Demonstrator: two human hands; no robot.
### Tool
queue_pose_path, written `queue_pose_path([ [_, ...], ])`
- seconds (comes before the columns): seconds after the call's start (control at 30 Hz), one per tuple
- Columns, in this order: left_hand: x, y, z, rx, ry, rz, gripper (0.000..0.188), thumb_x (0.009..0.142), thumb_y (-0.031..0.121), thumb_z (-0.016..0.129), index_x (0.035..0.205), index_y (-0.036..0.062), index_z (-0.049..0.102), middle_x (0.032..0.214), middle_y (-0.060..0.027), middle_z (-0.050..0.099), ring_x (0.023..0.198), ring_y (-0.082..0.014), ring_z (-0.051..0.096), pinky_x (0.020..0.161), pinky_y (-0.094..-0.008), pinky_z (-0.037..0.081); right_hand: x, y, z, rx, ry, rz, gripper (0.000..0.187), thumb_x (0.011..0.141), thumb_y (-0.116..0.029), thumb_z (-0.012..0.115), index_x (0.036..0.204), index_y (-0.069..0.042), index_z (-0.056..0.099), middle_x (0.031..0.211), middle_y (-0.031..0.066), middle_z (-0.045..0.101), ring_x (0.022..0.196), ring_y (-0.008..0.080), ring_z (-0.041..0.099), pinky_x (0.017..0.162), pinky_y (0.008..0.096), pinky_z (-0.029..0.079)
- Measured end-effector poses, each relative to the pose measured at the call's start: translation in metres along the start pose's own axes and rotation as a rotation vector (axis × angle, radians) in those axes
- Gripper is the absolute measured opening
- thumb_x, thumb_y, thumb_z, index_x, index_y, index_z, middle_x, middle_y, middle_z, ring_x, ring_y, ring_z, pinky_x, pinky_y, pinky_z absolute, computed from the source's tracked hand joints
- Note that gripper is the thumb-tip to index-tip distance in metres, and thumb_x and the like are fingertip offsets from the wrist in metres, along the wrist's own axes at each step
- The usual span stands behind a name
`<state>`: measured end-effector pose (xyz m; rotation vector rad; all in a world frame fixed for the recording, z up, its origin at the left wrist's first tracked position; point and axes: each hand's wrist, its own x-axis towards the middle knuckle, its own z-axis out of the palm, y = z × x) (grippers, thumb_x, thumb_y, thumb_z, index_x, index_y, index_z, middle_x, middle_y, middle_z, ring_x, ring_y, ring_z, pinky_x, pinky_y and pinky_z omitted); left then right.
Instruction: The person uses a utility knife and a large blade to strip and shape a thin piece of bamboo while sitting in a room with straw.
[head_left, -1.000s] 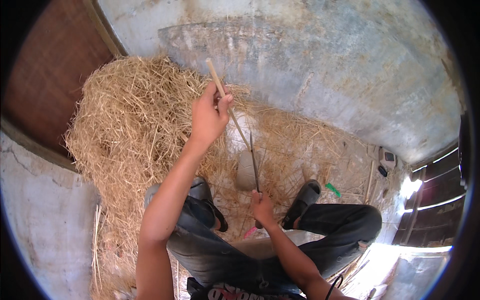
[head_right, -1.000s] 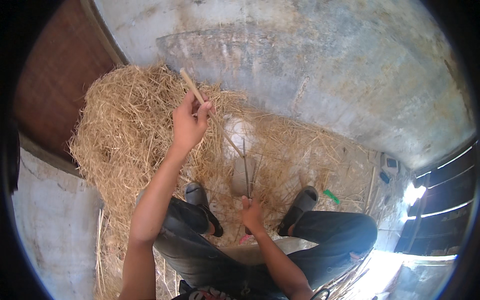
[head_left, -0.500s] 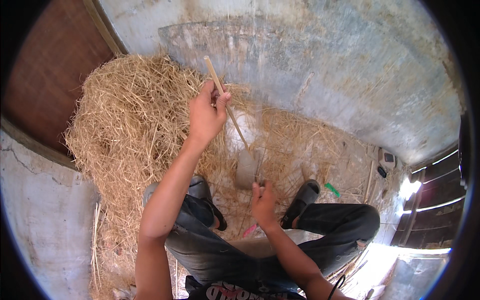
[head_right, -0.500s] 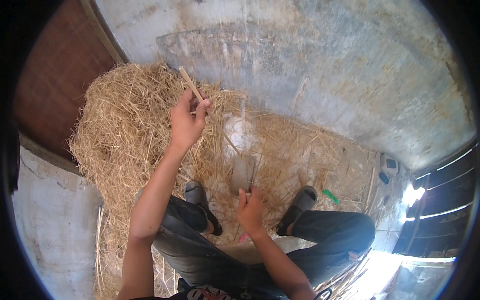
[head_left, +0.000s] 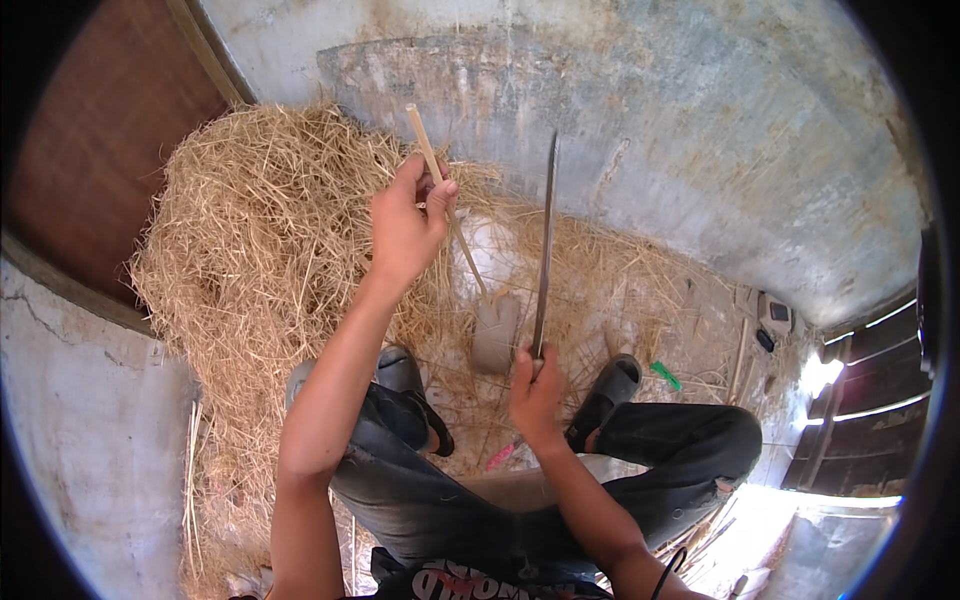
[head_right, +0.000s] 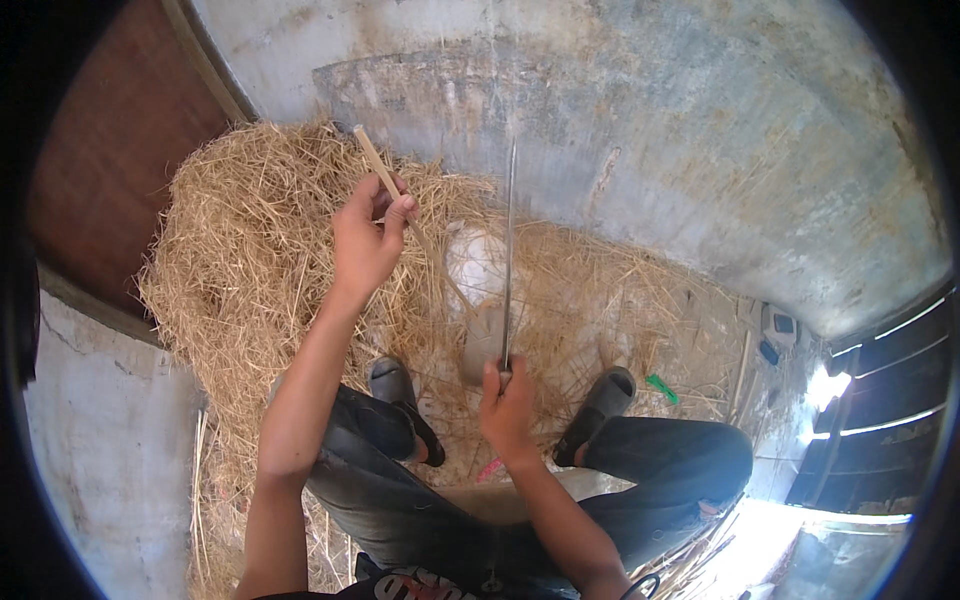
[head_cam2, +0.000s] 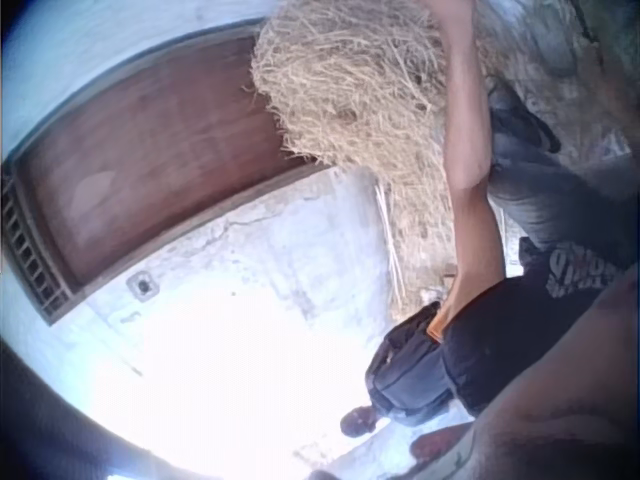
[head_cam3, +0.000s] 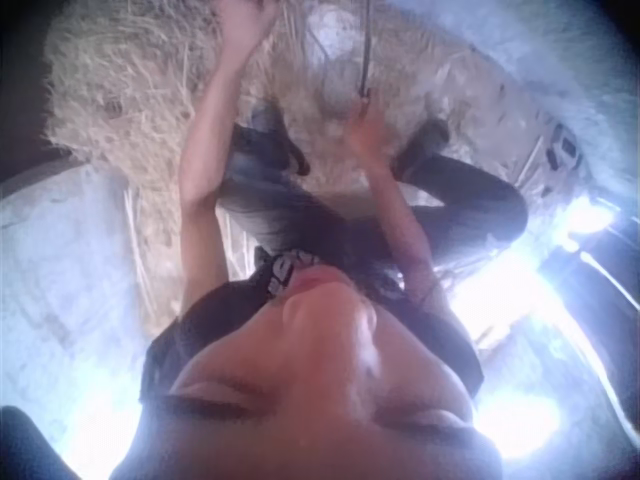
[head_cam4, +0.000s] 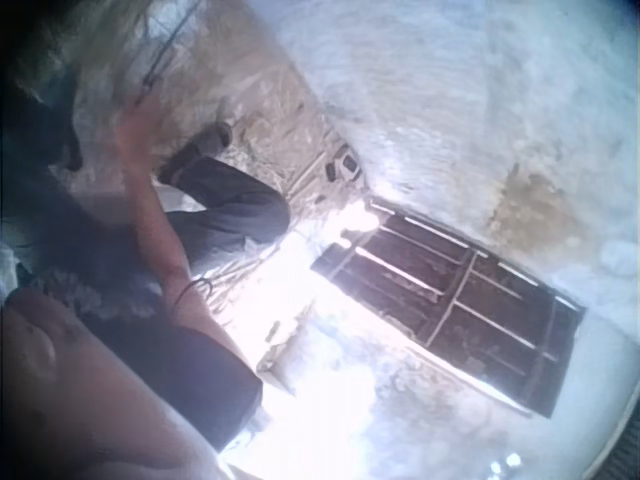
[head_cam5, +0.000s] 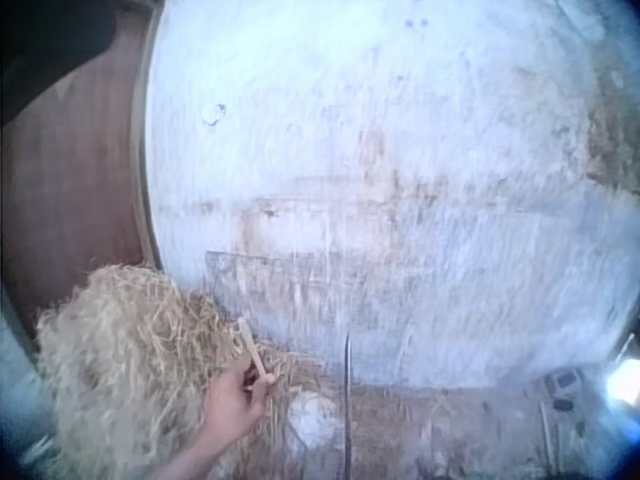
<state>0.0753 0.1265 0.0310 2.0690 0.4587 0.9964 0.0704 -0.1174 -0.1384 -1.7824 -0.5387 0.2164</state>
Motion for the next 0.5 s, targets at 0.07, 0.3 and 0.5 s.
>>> queue_pose_path([
  [0.07,0.001,-0.002,0.003,0.000,0.011,0.020,0.013,0.098,0.003,0.060,0.110,-0.0003,0.057,0.087,-0.0107,0.071,0.084,-0.0170,0.073,0.073,-0.0307,0.059,-0.016,0.027,0.009,-0.155,0.000,-0.070,0.034,0.101,-0.033,0.059,0.101,0.001,0.057,0.073,0.0169,0.062,0.059,0.0296,0.063,0.057,0.0412,0.047],
  [0.3,0.004,-0.002,0.006,-0.013,0.009,-0.002,0.014,0.098,0.004,0.060,0.111,0.0000,0.057,0.088,-0.0103,0.071,0.084,-0.0172,0.073,0.073,-0.0309,0.059,-0.012,0.109,0.010,0.323,-0.301,0.883,0.035,0.102,-0.035,0.057,0.100,0.000,0.057,0.068,0.0137,0.061,0.055,0.0280,0.060,0.056,0.0413,0.046],
  [0.5,0.003,-0.008,0.003,-0.013,0.005,-0.004,0.014,0.099,0.004,0.060,0.111,0.0003,0.056,0.089,-0.0106,0.071,0.086,-0.0168,0.073,0.075,-0.0308,0.059,-0.004,0.041,0.005,0.209,-0.074,0.302,0.038,0.100,-0.043,0.060,0.102,-0.005,0.057,0.070,0.0086,0.061,0.055,0.0249,0.058,0.056,0.0375,0.049],
])
